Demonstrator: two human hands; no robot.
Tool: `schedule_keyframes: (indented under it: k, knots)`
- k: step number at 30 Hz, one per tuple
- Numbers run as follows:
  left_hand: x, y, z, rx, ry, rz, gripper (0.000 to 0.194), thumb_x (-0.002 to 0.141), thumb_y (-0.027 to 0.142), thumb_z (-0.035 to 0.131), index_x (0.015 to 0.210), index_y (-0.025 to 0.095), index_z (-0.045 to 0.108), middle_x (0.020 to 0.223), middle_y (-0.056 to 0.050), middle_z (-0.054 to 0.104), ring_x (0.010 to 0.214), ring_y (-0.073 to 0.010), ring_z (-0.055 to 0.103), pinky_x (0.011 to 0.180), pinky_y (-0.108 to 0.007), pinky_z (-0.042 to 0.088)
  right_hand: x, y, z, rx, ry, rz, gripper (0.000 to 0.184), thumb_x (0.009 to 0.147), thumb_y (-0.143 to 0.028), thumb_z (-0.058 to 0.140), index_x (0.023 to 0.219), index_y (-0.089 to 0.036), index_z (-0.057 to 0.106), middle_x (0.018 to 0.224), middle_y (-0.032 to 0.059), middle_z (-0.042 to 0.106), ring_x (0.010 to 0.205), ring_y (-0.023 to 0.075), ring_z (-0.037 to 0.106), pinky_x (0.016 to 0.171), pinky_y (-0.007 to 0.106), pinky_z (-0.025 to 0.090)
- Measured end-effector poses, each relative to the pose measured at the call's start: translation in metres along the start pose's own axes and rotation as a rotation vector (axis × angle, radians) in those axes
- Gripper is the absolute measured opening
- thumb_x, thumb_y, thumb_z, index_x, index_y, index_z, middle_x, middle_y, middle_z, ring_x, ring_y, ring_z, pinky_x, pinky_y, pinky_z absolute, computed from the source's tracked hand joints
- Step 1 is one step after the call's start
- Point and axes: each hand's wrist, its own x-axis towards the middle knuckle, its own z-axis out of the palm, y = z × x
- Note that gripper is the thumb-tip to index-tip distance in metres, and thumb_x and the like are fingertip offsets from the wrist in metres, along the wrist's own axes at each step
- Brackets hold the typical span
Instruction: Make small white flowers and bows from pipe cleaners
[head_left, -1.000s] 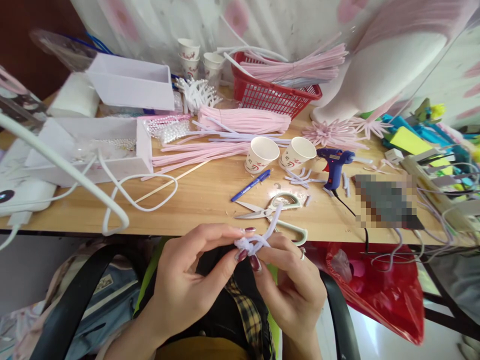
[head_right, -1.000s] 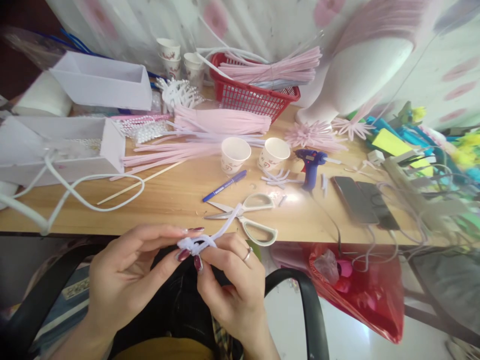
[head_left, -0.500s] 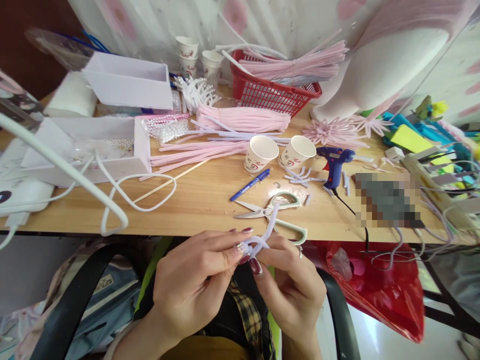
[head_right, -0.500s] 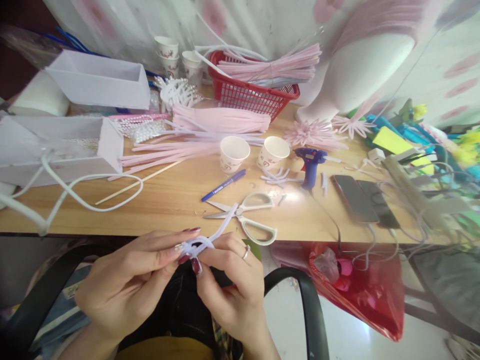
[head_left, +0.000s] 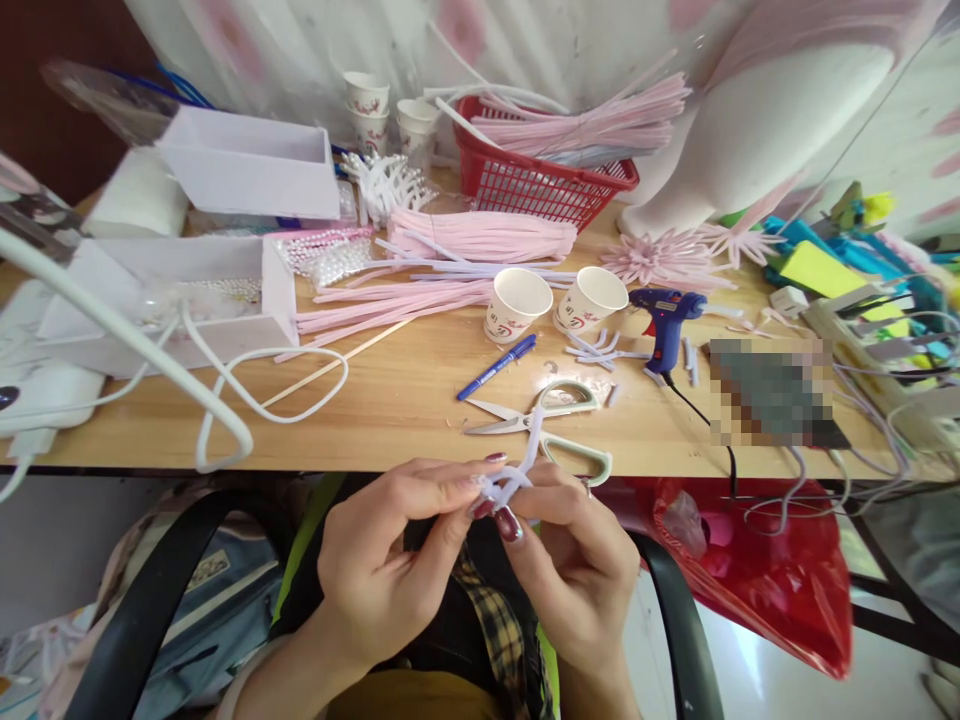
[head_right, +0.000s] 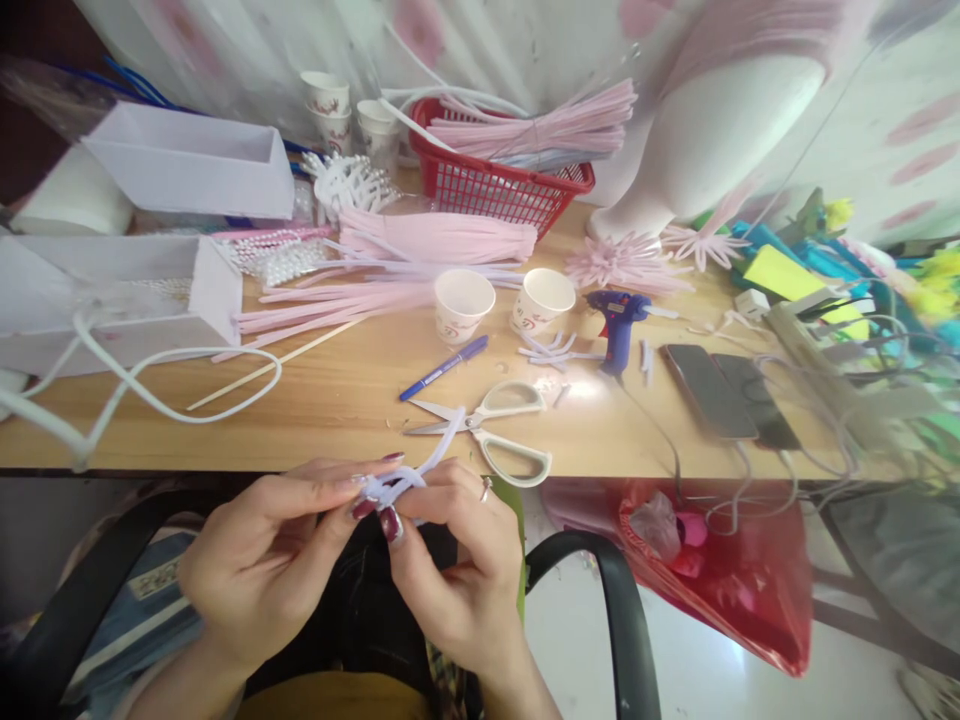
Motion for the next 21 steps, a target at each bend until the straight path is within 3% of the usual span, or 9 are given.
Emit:
schedule_keyframes:
  k: [2,8,11,16,21]
  knots:
    - [-0.002,-0.001,0.001,-0.014,0.009,-0.018,0.035,0.086,-0.003,0.065,0.106,0.026,0.071,0.111,-0.001,0.083,0.1,-0.0222,0.08,0.088,-0.035,0.067,0.0,-0.001,0.0,0.004,0.007,-0.001,0.016,0.091,-0.008,0.063,0.092,-0.023,0.069,0.081,0.0017,0.07,0.071,0.017,0.063,0.066,0.031,0.051]
    - [0.001,-0.005,-0.001,0.061,-0.058,0.163,0.051,0.083,-0.006,0.066,0.122,0.027,0.067,0.125,-0.002,0.078,0.11,-0.0231,0.077,0.09,-0.036,0.066,0.0,-0.001,0.001,0.0,0.005,0.005,0.021,0.092,-0.005,0.062,0.097,-0.023,0.069,0.086,0.0017,0.071,0.076,0.0171,0.064,0.07,0.031,0.052]
    - [0.0,-0.006,0.0,0.074,-0.055,0.163,0.051,0.085,-0.004,0.067,0.123,0.028,0.067,0.125,-0.002,0.078,0.11,-0.0229,0.077,0.091,-0.035,0.065,0.0,0.0,0.0,-0.011,-0.006,0.015,0.02,0.092,-0.004,0.062,0.095,-0.023,0.069,0.084,0.0006,0.07,0.075,0.0157,0.065,0.07,0.029,0.052]
    - [0.0,-0.006,0.003,-0.016,-0.007,0.038,0.038,0.087,-0.002,0.066,0.111,0.027,0.071,0.118,0.0,0.081,0.105,-0.0198,0.078,0.089,-0.03,0.065,0.004,0.0,-0.004,-0.085,-0.03,0.013,0.02,0.092,-0.004,0.065,0.096,-0.023,0.071,0.083,0.0005,0.074,0.074,0.0163,0.069,0.071,0.028,0.055]
    - [0.007,-0.011,0.001,-0.115,0.091,-0.188,0.018,0.091,0.006,0.069,0.097,0.022,0.074,0.1,-0.002,0.084,0.096,-0.0201,0.08,0.086,-0.028,0.066,0.009,0.003,-0.009,-0.181,-0.186,-0.107,0.039,0.095,0.0,0.055,0.12,-0.026,0.069,0.105,0.0053,0.08,0.096,0.0209,0.076,0.083,0.033,0.061]
